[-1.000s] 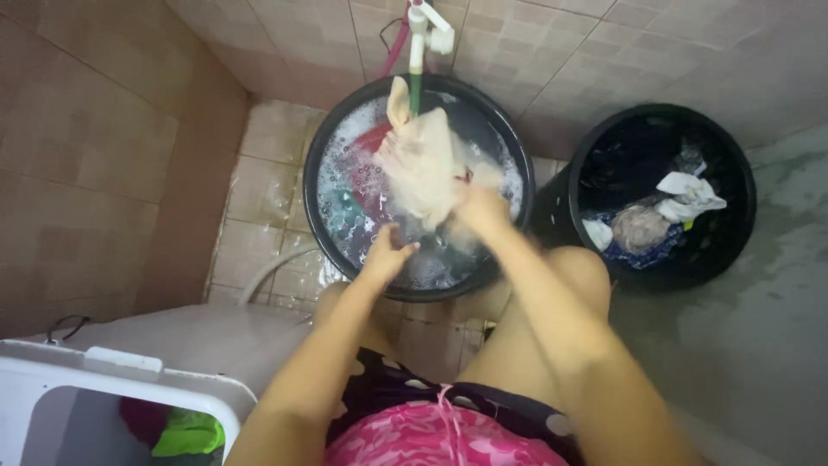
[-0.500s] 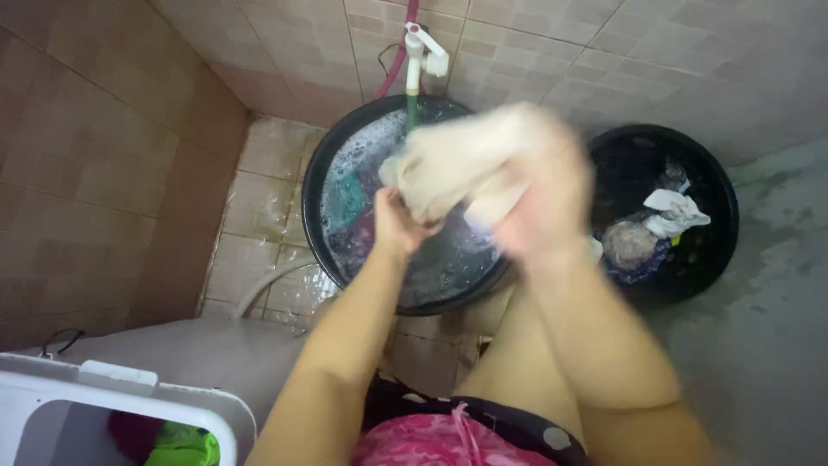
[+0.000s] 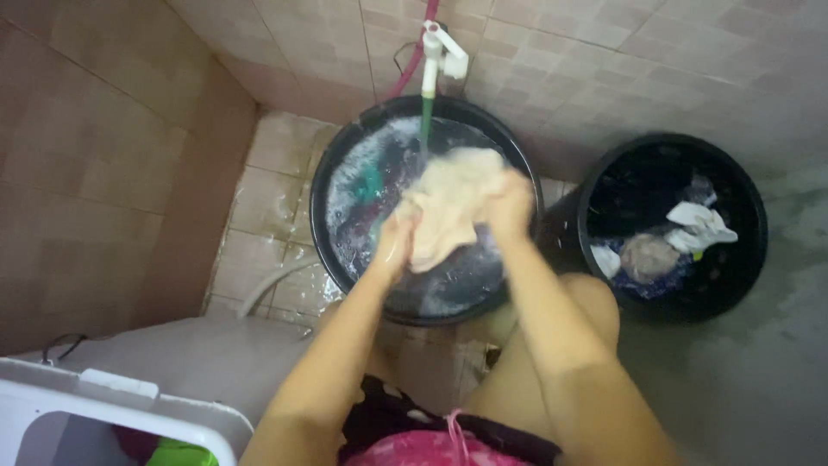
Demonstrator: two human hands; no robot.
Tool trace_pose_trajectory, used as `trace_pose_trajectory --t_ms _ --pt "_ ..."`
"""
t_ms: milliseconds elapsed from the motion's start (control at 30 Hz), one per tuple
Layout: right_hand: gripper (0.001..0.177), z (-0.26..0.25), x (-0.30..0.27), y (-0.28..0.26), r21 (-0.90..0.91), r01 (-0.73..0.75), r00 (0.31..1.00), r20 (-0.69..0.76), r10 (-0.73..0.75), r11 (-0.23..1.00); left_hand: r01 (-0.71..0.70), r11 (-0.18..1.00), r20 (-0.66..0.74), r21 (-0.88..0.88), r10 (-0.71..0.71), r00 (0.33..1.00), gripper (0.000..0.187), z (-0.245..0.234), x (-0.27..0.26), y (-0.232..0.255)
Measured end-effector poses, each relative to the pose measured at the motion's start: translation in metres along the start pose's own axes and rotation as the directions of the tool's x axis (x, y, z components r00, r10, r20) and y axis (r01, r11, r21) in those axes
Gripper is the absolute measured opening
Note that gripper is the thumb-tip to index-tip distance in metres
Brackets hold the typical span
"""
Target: Washing and rinsing clothes by hand in buckets and a small washing machine.
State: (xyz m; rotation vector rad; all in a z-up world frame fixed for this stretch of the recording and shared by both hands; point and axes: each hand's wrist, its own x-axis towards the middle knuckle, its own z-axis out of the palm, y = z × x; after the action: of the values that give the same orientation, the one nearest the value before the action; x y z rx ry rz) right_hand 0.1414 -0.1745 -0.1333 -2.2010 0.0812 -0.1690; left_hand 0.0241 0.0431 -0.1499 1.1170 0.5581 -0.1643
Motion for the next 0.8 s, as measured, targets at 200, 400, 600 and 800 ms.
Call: trace_pose_trajectory --t_ms 200,400,600,800 --pt "0.045 0.010 -0.001 -0.021 -0.235 -0.006 0.903 0.417 0.106 0.972 0.079 0.184 -0.084 0.980 0.020 0.996 0.109 0.005 -0.069 0.074" --pt "0.084 -0.010 -0.056 -0.124 -0.551 0.242 0.618 0.722 0.311 0.799 0.026 -0.094 -0.041 0.995 -0.162 0.986 0.101 0.002 -0.057 0.044" --pt "0.077 0.045 -0.085 -0.006 -0.508 0.523 0.602 0.789 0.125 0.685 0.063 -0.066 -0.081 0.996 -0.322 0.943 0.086 0.002 -0.055 0.047" --pt "0.038 0.040 -0.078 -0.011 -0.502 0.326 0.748 0.655 0.105 0.801 0.066 0.120 -0.043 0.991 -0.186 0.982 0.097 -0.028 -0.054 0.023"
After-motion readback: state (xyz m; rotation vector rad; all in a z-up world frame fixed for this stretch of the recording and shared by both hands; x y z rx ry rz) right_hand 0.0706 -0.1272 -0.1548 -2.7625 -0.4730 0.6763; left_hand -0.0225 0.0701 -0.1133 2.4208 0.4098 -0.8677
